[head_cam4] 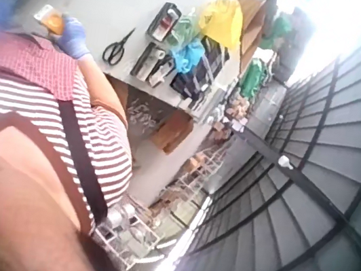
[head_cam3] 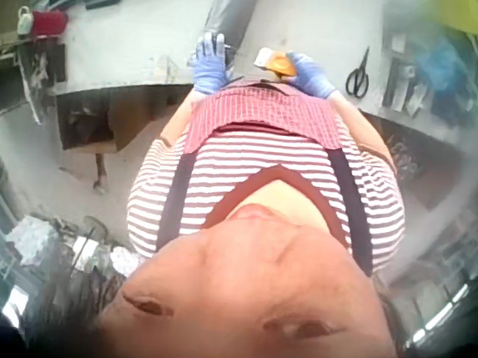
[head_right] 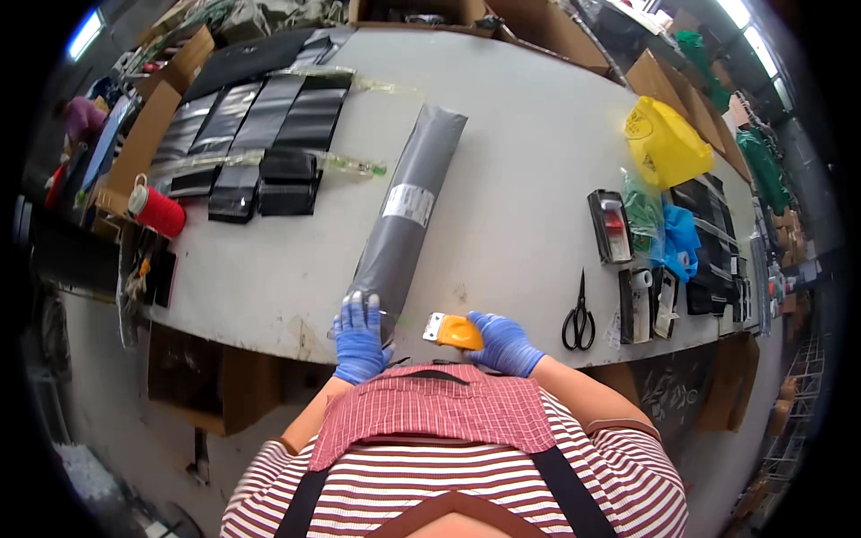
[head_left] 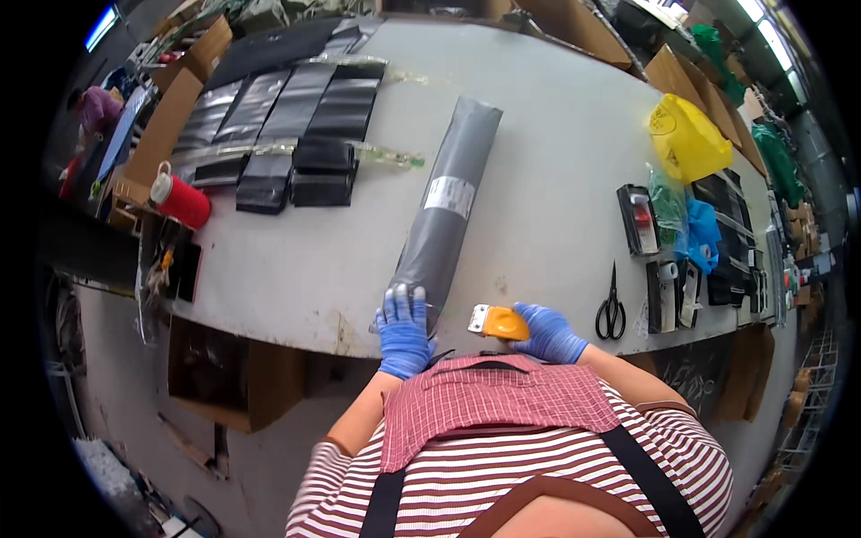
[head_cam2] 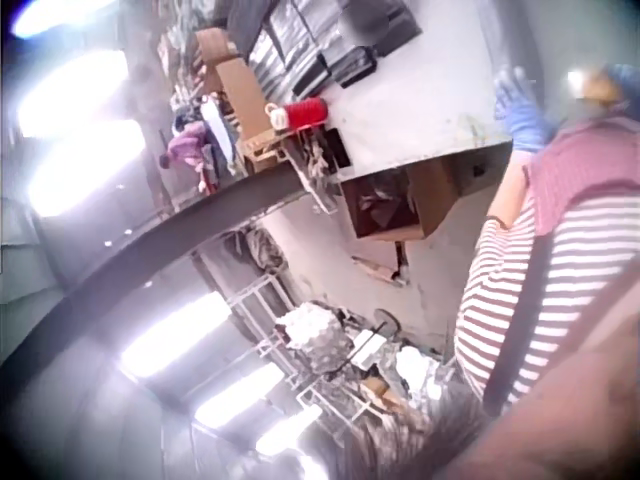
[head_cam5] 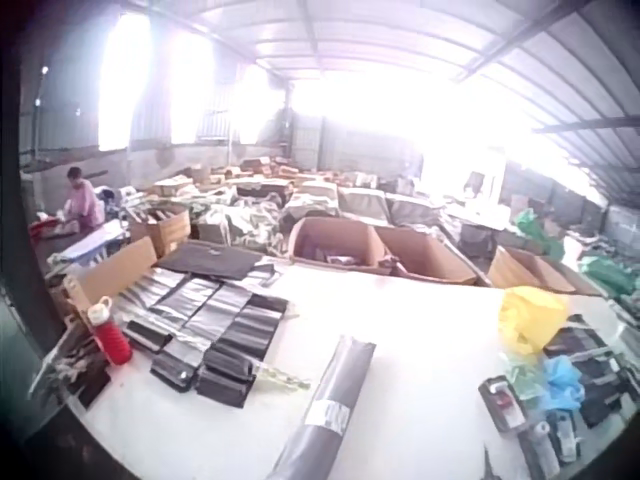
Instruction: The person selects rolls of printed material from a box, inserts them into plastic sleeves, applies shipping labels, and seals the ends with adhesive tape.
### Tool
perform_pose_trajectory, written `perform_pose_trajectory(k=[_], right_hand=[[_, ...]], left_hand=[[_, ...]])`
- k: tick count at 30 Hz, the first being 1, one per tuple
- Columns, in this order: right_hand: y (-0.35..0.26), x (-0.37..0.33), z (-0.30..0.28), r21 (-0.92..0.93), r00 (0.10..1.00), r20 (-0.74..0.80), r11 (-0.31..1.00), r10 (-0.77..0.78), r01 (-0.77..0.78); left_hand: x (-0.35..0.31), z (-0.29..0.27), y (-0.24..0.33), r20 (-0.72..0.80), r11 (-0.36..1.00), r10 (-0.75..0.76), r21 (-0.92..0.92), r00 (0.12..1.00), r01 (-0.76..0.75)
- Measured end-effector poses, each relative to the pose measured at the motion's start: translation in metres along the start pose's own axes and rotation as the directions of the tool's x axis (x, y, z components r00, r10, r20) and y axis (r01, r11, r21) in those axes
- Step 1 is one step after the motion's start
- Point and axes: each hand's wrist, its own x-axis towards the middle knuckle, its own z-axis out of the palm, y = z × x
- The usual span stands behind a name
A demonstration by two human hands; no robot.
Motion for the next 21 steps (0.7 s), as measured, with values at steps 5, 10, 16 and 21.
perform_pose_trajectory(k=[5,10,16,21], right_hand=[[-0.06,0.065,-0.004,0.174,0.984,-0.103,0.971,-0.146,0.163],[-0.112,0.125,0.004,0.179,0.972,-0.166,0.964,-0.167,0.196],[-0.061,0.08,0.017,0.08,0.948,-0.178,0.957,-0.263,0.28],[0.003,0.014,0.01,0.093,0.962,-0.194,0.972,-0.194,0.215]], left_hand=[[0.031,-0.008,-0.097,0.552,0.268,-0.08,-0.79,0.83,0.551],[0.023,-0.024,-0.095,-0.153,0.973,-0.223,0.025,0.963,0.229],[0.021,-0.009,-0.091,0.037,0.941,-0.331,0.091,0.943,0.327],[0.036,-0.004,-0.123,0.197,0.785,-0.257,-0.528,0.946,0.323]])
